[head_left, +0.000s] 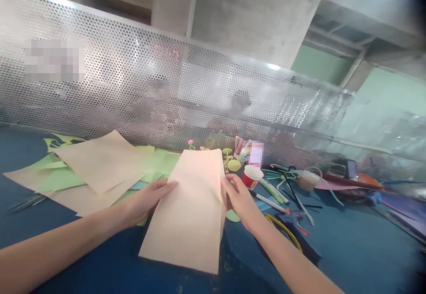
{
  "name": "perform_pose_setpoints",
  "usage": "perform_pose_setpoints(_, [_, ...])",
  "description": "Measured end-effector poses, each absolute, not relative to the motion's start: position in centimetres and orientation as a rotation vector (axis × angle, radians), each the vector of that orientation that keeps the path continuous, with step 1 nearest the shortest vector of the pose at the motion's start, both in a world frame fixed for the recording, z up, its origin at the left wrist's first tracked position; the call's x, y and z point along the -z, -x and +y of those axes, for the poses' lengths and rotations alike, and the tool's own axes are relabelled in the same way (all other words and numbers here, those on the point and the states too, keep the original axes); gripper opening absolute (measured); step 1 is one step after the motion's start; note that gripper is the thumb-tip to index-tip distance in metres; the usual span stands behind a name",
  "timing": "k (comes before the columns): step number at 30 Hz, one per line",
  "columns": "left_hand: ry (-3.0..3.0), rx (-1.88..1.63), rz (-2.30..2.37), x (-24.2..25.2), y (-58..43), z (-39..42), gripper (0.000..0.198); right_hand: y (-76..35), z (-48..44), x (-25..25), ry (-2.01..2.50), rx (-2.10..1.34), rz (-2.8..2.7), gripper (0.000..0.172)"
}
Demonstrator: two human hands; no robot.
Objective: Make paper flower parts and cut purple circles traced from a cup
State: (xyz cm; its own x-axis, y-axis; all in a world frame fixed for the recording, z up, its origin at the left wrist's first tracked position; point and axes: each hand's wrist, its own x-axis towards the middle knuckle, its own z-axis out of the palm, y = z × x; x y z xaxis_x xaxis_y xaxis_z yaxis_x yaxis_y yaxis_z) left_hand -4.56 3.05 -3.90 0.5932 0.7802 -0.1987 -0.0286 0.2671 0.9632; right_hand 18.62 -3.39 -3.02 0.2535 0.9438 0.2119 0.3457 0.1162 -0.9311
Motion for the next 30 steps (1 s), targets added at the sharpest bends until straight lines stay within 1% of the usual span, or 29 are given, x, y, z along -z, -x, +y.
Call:
perform_pose_setpoints(2, [-1.181,-0.678,0.798,4.6,4.7,3.3,0.040,-18.3,-3.3,3.4,1.443,-0.797,-1.311,0.032])
perform_pose_setpoints(4, [-1.178,-0.708,0.822,5.1,4.8,3.5,0.040,-18.1,-3.3,3.7,1.455,-0.812,-1.353,0.032])
perform_pose_setpoints(7, [-1.187,-0.724,0.822,5.4,4.9,3.5,0.039,-18.1,-3.2,4.1,1.484,-0.662,-1.384,0.027])
perform_pose_setpoints(11, [-1.194,-0.704,0.806,5.4,4.9,3.2,0.040,-18.2,-3.2,4.2,1.522,-0.426,-1.425,0.026])
perform_pose_setpoints(13, [-1.191,-0.726,0.825,5.5,4.8,3.1,0.040,-18.1,-3.2,4.2,1.532,-0.474,-1.432,0.028])
perform_pose_setpoints(16, [-1.193,-0.817,0.843,5.8,4.8,3.2,0.038,-18.0,-3.1,4.4,1.521,-0.654,-1.413,0.033])
perform_pose_setpoints(19, [-1.195,-0.908,0.857,6.2,4.9,3.4,0.041,-17.9,-3.1,4.7,1.513,-0.653,-1.450,0.031])
perform_pose_setpoints(22, [-1.202,-0.928,0.839,6.4,5.0,3.4,0.043,-17.8,-3.4,4.7,1.519,-0.554,-1.475,0.028])
perform_pose_setpoints(27, [-1.184,-0.920,0.804,6.0,5.0,2.9,0.041,-17.8,-3.7,4.6,1.609,-0.277,-1.554,0.026])
perform_pose_setpoints(30, [-1.168,-0.910,0.761,5.8,5.0,2.7,0.040,-17.8,-3.8,4.1,1.611,-0.240,-1.604,0.027])
